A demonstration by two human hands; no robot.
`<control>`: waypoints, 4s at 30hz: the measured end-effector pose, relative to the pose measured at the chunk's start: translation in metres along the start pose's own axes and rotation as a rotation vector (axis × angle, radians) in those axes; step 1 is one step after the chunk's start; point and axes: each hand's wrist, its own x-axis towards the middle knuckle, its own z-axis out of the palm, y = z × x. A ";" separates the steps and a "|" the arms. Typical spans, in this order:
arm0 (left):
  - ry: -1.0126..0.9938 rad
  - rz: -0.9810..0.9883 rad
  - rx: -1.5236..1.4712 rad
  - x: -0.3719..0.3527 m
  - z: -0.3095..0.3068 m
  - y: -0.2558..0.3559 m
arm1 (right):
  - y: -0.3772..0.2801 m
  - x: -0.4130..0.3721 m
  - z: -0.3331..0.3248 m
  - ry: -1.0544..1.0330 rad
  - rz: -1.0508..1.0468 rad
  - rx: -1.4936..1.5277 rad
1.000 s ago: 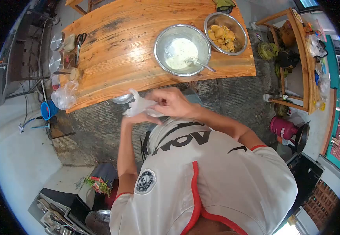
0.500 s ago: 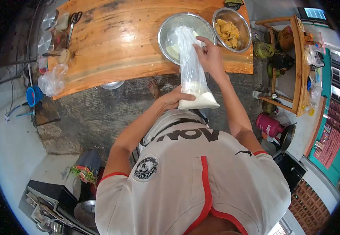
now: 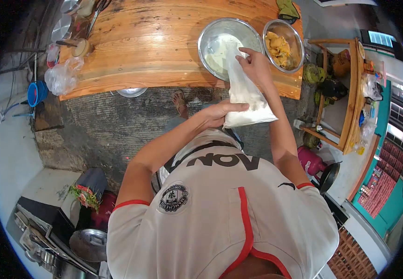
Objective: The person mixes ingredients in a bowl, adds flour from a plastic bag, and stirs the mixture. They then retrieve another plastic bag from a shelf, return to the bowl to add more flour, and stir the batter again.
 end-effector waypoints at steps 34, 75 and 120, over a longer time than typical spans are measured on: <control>0.109 0.107 0.266 0.015 0.011 0.008 | 0.023 0.001 0.002 0.034 -0.031 0.223; 0.447 0.091 0.920 0.038 -0.015 0.015 | 0.018 0.030 0.007 -0.060 -0.053 -0.083; 0.307 0.175 0.618 0.029 0.008 -0.019 | 0.041 0.021 0.012 0.013 0.011 0.059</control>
